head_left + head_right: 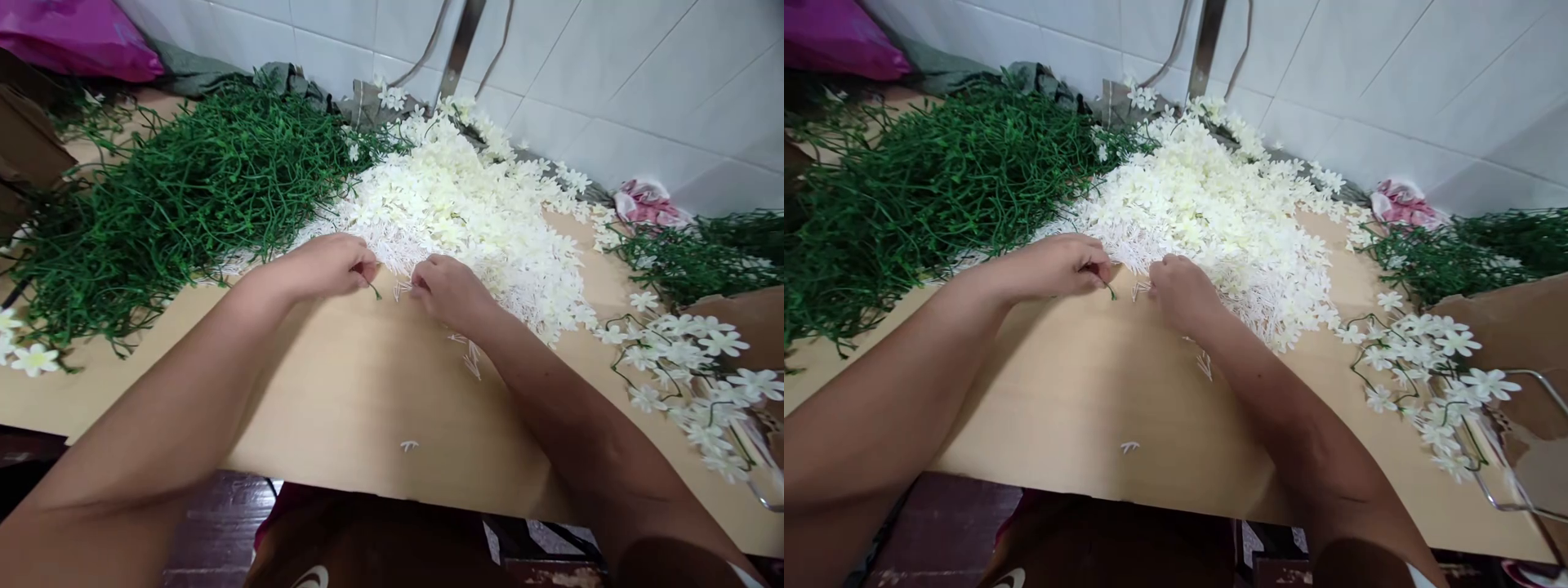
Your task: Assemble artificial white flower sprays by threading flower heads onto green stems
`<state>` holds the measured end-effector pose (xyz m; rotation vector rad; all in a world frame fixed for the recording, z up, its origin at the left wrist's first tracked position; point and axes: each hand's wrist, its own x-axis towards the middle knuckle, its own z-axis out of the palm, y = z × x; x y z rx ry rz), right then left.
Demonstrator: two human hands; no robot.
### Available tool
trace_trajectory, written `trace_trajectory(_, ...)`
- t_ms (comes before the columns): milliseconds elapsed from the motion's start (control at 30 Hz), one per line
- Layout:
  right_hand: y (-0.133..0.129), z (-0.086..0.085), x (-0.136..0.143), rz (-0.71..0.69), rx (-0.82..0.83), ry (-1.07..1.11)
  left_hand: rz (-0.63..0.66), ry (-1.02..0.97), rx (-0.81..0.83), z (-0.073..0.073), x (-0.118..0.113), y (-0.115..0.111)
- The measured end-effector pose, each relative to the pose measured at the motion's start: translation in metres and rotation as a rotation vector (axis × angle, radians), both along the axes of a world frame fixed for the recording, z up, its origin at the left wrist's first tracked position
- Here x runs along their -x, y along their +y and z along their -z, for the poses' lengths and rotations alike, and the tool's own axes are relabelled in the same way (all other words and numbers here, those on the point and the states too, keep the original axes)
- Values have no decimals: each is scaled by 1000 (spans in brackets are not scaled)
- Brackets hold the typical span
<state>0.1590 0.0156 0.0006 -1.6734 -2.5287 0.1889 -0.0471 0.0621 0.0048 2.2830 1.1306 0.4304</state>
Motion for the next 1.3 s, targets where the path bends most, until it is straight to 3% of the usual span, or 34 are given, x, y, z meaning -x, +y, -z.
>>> trace_trajectory(100, 5, 4, -7, -5, 3, 62, -33, 13, -6, -1, -2, 1)
trace_trajectory(233, 7, 4, -16, 11, -49, 236, -99, -115, 15, 2, -7, 0)
trace_trajectory(467, 13, -2, -33, 14, -47, 616, -165, -348, 233, 2, -24, -9)
trace_trajectory(667, 19, -8, -36, 15, 13, 831, -184, -334, 327, 2, -30, -13)
trace_trajectory(833, 25, -11, -47, 140, 106, 1037, -118, -247, 319, 1, -26, -11)
trace_trajectory(900, 26, -10, -51, 202, 130, 1140, -115, -195, 255, 2, -26, -9)
trace_trajectory(1000, 29, -9, -54, 257, 160, 1267, -191, -135, 31, 9, -27, -6)
trace_trajectory(1167, 33, -16, -57, 269, 237, 1408, -224, -94, -231, 22, -32, -5)
trace_trajectory(1300, 34, -22, -59, 252, 312, 1450, -201, 21, -358, 16, -51, -5)
